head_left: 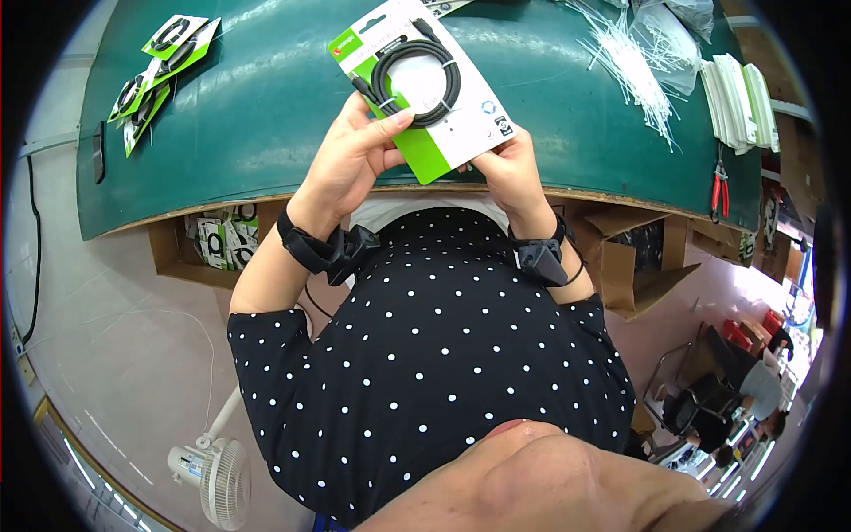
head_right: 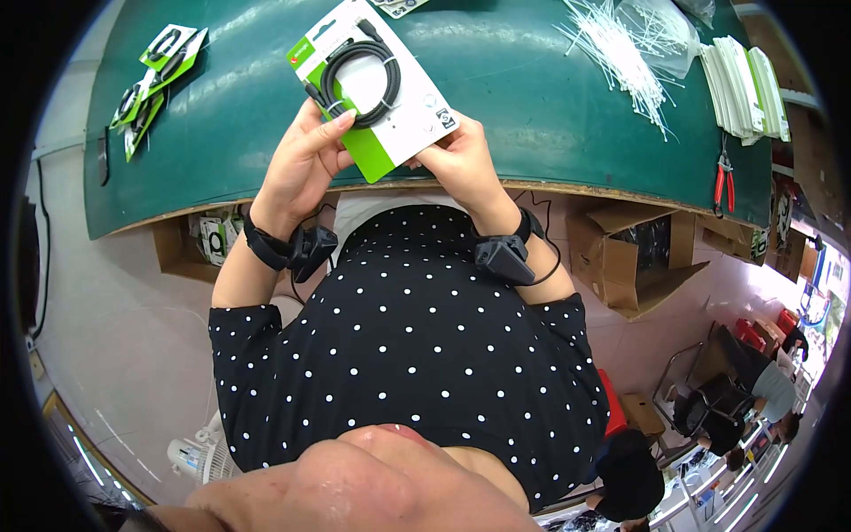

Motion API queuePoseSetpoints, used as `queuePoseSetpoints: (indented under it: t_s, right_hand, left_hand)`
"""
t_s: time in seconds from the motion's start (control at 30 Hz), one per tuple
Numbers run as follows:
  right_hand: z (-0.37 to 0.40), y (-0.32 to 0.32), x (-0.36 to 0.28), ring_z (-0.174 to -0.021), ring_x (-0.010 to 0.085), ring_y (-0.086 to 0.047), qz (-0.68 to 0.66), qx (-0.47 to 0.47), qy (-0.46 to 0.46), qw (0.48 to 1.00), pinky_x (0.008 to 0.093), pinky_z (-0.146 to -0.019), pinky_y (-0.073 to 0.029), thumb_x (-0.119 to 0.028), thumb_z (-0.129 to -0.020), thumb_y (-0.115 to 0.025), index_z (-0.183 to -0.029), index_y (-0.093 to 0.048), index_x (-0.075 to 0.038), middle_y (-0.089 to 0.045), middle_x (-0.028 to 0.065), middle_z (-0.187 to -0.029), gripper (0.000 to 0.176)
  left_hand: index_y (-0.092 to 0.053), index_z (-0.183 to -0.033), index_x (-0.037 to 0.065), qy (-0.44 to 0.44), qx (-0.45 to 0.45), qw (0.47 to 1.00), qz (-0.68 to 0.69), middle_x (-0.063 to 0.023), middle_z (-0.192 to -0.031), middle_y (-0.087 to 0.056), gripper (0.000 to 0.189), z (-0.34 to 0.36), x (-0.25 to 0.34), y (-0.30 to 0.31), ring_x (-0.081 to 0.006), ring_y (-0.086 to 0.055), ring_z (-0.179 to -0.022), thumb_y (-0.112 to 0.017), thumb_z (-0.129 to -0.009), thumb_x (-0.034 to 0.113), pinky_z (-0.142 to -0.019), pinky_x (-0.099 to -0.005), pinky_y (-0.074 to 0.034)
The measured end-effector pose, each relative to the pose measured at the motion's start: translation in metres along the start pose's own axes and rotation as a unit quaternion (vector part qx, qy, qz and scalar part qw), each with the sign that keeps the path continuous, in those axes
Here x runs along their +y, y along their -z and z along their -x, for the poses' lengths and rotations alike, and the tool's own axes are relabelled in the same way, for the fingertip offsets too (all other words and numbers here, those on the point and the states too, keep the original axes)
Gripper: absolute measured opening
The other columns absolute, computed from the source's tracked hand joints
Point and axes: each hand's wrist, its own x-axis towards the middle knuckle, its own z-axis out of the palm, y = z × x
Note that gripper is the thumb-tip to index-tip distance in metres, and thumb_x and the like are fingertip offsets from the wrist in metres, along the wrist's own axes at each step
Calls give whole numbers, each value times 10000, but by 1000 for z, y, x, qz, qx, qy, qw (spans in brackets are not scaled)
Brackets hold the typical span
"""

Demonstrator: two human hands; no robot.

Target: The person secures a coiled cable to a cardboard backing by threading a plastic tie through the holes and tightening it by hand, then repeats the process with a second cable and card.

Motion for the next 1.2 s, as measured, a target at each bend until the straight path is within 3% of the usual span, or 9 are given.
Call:
queuePoseSetpoints:
  t_s: [0.2, 0.27, 0.33, 0.4, 0.53, 0.7, 0.83, 0.93, 1.2]
  right_hand:
    - [-2, 12, -5, -729, 145, -603, -3, -64, -13, 998, 240, -650, -477, 26, -847, -567, -963, -621, 48, -649, 80, -875, 130]
    - [-9, 10, -18, -759, 130, -588, 176, 129, 135, 967, 227, -663, -461, 0, -855, -588, -954, -632, 40, -643, 65, -890, 115]
    - [-14, 7, -34, -761, 123, -582, 254, 115, 199, 940, 222, -661, -456, -12, -854, -600, -957, -636, 35, -641, 62, -889, 119]
    - [-16, 3, -51, -767, 107, -569, 402, 89, 317, 854, 212, -657, -445, -36, -853, -622, -963, -642, 26, -635, 57, -888, 128]
    - [-41, -10, -64, -749, 111, -593, 485, -40, 309, 817, 237, -606, -451, -53, -820, -645, -883, -663, -16, -618, 58, -799, 75]
    - [-44, -6, -70, -737, 87, -559, 447, 10, 321, 835, 206, -633, -439, -34, -840, -643, -949, -642, 18, -631, 50, -848, 121]
    - [-22, 0, -53, -725, 79, -566, 320, 108, 195, 921, 205, -625, -445, -73, -861, -633, -956, -644, 14, -640, 38, -839, 129]
    - [-7, -5, -43, -713, 70, -571, 192, -14, -19, 981, 190, -609, -445, -131, -881, -624, -970, -644, 11, -649, 35, -832, 169]
    - [-5, -14, -37, -695, 62, -568, 140, -39, -133, 980, 194, -576, -445, -165, -892, -612, -969, -645, 13, -654, 51, -849, 197]
  left_hand:
    - [-351, -1251, 40, -12, 13, 1000, 16, -120, -1174, -542, 437, 2, -1, 4, -205, -587, -1056, -589, -890, 100, -859, -348, -537]
    - [-346, -1259, 41, -25, 25, 999, -18, -119, -1167, -549, 452, 4, 0, 6, -205, -591, -1048, -594, -885, 91, -860, -351, -537]
    - [-344, -1264, 42, -31, 31, 998, -35, -119, -1163, -552, 460, 5, 0, 5, -205, -593, -1044, -597, -882, 87, -860, -352, -537]
    - [-344, -1266, 40, -44, 36, 996, -63, -120, -1164, -554, 466, 6, -4, 0, -204, -596, -1038, -600, -878, 78, -852, -351, -540]
    - [-369, -1252, 32, -30, 27, 998, -51, -117, -1161, -560, 439, 5, 1, -5, -206, -602, -1026, -597, -879, 80, -839, -349, -542]
    - [-432, -1203, 17, 18, 40, 999, 33, -109, -1143, -574, 352, 0, 6, 13, -213, -601, -1020, -578, -893, 93, -840, -352, -536]
    - [-467, -1173, 10, 10, 62, 993, 101, -105, -1131, -579, 298, -1, 10, 29, -216, -595, -1021, -562, -903, 98, -863, -363, -523]
    - [-472, -1168, 9, 19, 56, 990, 127, -107, -1129, -576, 290, -2, 13, 32, -214, -592, -1020, -558, -906, 97, -872, -366, -519]
    - [-478, -1163, 11, 17, 56, 991, 124, -102, -1123, -574, 279, -1, 12, 26, -209, -594, -1002, -554, -910, 103, -875, -373, -517]
